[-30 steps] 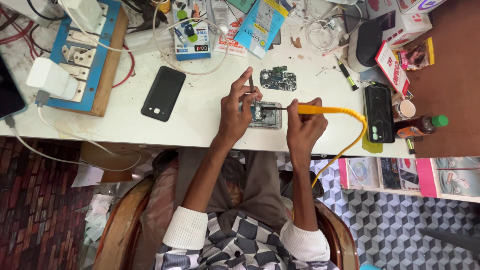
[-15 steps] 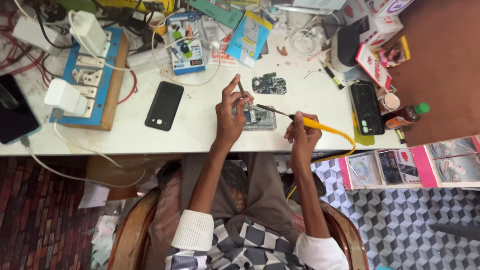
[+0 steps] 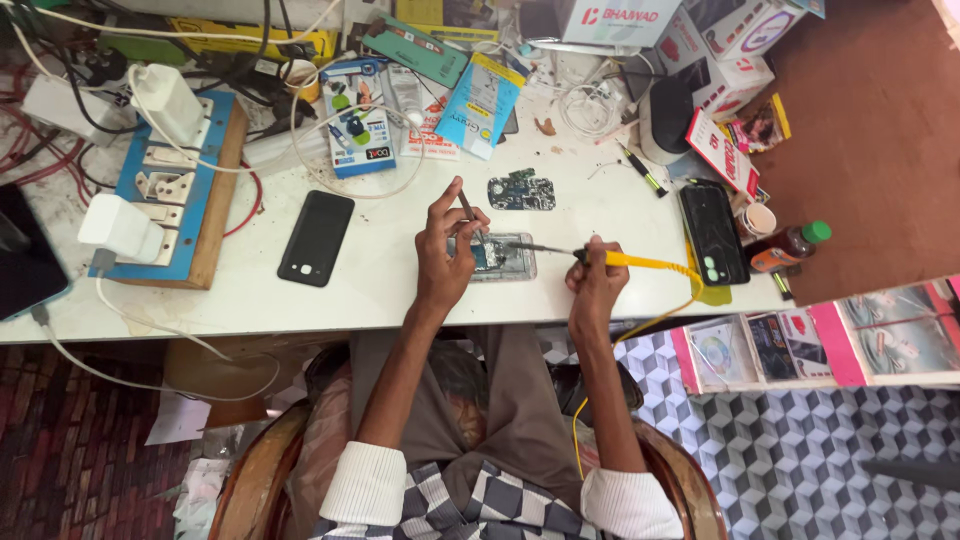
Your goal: The person uses a soldering iron and tweezers to work on a small circuit board placed on a white workbench. The person repeatedly applies the soldering iron to specific points on the board while holding it steady with tweezers.
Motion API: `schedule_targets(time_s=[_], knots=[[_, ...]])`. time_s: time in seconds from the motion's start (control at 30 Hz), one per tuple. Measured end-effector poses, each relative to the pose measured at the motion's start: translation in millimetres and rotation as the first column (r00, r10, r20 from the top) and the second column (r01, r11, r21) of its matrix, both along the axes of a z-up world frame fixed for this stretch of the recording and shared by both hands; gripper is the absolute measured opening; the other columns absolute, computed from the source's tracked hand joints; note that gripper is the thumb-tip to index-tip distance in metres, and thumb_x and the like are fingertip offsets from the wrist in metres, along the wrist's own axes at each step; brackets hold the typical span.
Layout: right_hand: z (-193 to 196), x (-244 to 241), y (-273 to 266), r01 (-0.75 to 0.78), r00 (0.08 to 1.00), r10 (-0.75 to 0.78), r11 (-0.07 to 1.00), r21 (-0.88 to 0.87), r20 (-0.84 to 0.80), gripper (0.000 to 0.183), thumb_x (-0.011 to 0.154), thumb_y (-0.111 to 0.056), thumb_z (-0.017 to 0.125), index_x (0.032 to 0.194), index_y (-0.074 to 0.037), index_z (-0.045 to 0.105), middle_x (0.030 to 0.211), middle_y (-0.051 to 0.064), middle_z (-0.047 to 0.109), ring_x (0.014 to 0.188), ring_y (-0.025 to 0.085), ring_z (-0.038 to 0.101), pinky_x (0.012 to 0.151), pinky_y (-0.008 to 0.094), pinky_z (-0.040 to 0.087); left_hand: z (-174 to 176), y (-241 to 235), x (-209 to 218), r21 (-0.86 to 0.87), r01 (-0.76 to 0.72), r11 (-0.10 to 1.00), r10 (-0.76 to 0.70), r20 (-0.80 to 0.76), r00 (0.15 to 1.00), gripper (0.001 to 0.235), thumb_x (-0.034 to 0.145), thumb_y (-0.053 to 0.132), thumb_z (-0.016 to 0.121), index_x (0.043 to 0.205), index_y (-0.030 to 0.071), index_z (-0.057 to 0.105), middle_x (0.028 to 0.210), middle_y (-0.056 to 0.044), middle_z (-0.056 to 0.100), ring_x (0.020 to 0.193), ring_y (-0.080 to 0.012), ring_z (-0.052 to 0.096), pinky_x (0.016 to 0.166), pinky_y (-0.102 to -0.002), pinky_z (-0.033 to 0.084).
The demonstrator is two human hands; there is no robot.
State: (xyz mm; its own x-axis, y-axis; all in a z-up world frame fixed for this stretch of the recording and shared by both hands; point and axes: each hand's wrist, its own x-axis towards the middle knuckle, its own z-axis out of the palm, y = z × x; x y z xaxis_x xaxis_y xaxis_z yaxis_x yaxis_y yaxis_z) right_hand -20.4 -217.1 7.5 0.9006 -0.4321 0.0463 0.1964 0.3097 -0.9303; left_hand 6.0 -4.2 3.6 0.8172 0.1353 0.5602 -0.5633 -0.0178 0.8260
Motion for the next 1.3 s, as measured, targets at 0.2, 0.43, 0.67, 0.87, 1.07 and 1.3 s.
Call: schedule_targets(time_s=[0.2, 0.43, 0.67, 0.87, 1.07, 1.3], knots=[[-1.0, -6.4, 6.1, 0.056, 0.998, -0.055, 0.991, -0.125, 0.015, 0.027, 0.105, -0.023, 0.063, 0.087, -0.008, 0.051, 0.062, 0.001, 0.052, 0.049, 0.010, 0.051, 0.048, 0.026, 0.045, 5.8, 1.6, 11.4, 0.003, 0.039, 0.999, -0.039, -0.029, 0.999, 0.066, 0.100, -0.010, 0.057, 0.158, 0.011, 0.034, 0.098, -0.012, 0.076, 0.093, -0.0193, 0.078, 0.086, -0.034, 0.062], [-3.1, -9.2, 7.9, 0.028, 1.000, -0.029, 0.979, -0.203, -0.002, 0.025, 0.106, -0.022, 0.061, 0.090, -0.006, 0.052, 0.063, 0.001, 0.054, 0.050, 0.009, 0.052, 0.047, 0.023, 0.041, 9.7, -3.9, -1.9, 0.064, 0.036, 0.997, -0.033, -0.044, 0.999, 0.062, 0.103, -0.008, 0.055, 0.158, 0.009, 0.033, 0.097, -0.012, 0.075, 0.095, -0.0205, 0.076, 0.088, -0.034, 0.062], [-4.6, -9.3, 9.4, 0.003, 1.000, 0.000, 0.978, -0.209, 0.013, 0.023, 0.104, -0.017, 0.063, 0.088, -0.006, 0.051, 0.062, 0.001, 0.054, 0.048, 0.009, 0.051, 0.045, 0.024, 0.042, 4.7, -9.3, -6.7, 0.064, 0.025, 0.998, -0.018, -0.103, 0.995, 0.060, 0.105, -0.006, 0.050, 0.158, 0.008, 0.024, 0.099, -0.012, 0.072, 0.095, -0.0206, 0.074, 0.088, -0.035, 0.059], [3.7, -11.7, 12.3, -0.028, 0.999, 0.022, 0.956, -0.292, -0.024, 0.020, 0.103, -0.017, 0.064, 0.090, -0.006, 0.054, 0.060, 0.002, 0.057, 0.049, 0.008, 0.053, 0.048, 0.023, 0.040, 6.8, -8.1, -0.2, 0.063, 0.034, 0.997, -0.026, -0.122, 0.992, 0.060, 0.104, -0.005, 0.051, 0.157, 0.007, 0.025, 0.098, -0.013, 0.073, 0.095, -0.0212, 0.074, 0.088, -0.035, 0.059], [7.2, -11.3, 13.5, -0.021, 0.997, 0.004, 0.971, -0.238, -0.074, 0.021, 0.103, -0.020, 0.062, 0.090, -0.006, 0.053, 0.059, 0.002, 0.057, 0.049, 0.008, 0.054, 0.047, 0.022, 0.037, 8.0, -2.3, 0.3, 0.095, 0.077, 0.993, -0.062, -0.147, 0.987, 0.061, 0.104, -0.001, 0.052, 0.157, 0.006, 0.022, 0.099, -0.014, 0.073, 0.095, -0.0217, 0.074, 0.087, -0.035, 0.059], [5.3, -11.3, 15.4, 0.041, 0.995, -0.063, 0.963, -0.267, -0.074, 0.025, 0.104, -0.021, 0.062, 0.086, -0.006, 0.052, 0.057, 0.002, 0.055, 0.045, 0.009, 0.054, 0.045, 0.022, 0.038, 5.3, 0.4, 2.2, 0.128, 0.082, 0.988, -0.064, -0.136, 0.989, 0.062, 0.105, 0.003, 0.053, 0.159, 0.007, 0.023, 0.100, -0.015, 0.074, 0.097, -0.0220, 0.075, 0.090, -0.037, 0.058]])
